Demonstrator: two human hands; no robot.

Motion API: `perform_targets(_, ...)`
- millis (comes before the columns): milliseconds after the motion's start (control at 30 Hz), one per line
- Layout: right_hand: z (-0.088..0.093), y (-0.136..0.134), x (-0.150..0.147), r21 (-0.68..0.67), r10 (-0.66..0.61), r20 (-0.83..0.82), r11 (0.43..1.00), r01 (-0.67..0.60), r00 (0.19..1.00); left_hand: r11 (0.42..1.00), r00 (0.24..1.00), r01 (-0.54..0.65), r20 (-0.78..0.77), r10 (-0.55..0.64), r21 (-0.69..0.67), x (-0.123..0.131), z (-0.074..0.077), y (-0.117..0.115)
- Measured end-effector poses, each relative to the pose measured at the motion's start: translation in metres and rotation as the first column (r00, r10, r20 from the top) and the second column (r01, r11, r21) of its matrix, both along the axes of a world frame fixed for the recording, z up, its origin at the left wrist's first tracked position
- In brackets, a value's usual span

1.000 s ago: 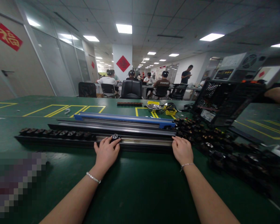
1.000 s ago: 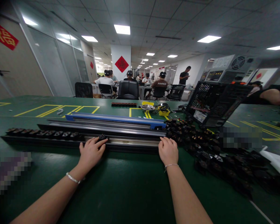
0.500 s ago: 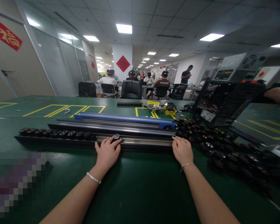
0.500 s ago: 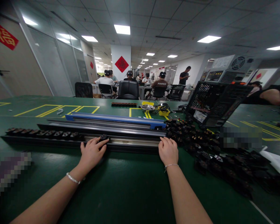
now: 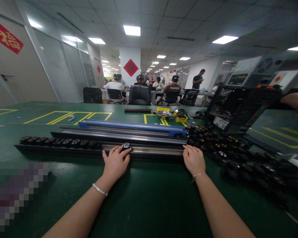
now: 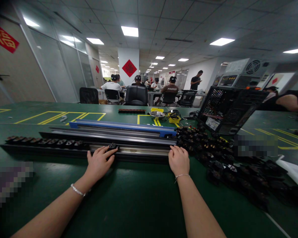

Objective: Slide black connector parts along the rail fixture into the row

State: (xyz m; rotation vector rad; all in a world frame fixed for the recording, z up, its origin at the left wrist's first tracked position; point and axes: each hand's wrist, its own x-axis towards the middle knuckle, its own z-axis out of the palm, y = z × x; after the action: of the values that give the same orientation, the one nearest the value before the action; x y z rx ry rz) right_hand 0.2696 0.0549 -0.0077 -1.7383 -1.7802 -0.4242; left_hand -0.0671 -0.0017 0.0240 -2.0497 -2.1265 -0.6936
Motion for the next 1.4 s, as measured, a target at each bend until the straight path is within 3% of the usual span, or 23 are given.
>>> perform_targets(733,0.001,0.000,-0.001,-0.025,-0.004,-0.007,1.000,0.004,1.000,0.994,0.993,0.107,0.056,-0.108,0.007,0.002,-0.001,-0.001)
perform_targets(1033,0.004,-0.002,-0.003,-0.023,-0.004,-0.023,1.000,0.004,1.000,0.997,0.990,0.074,0.121,-0.073,-0.009,0.000,-0.006,0.002)
perform_targets(1400,0.013,-0.015,-0.015,-0.024,-0.095,-0.101,0.995,0.093,0.990,0.995,0.993,0.098,0.073,-0.097,-0.007,-0.001,-0.006,0.002)
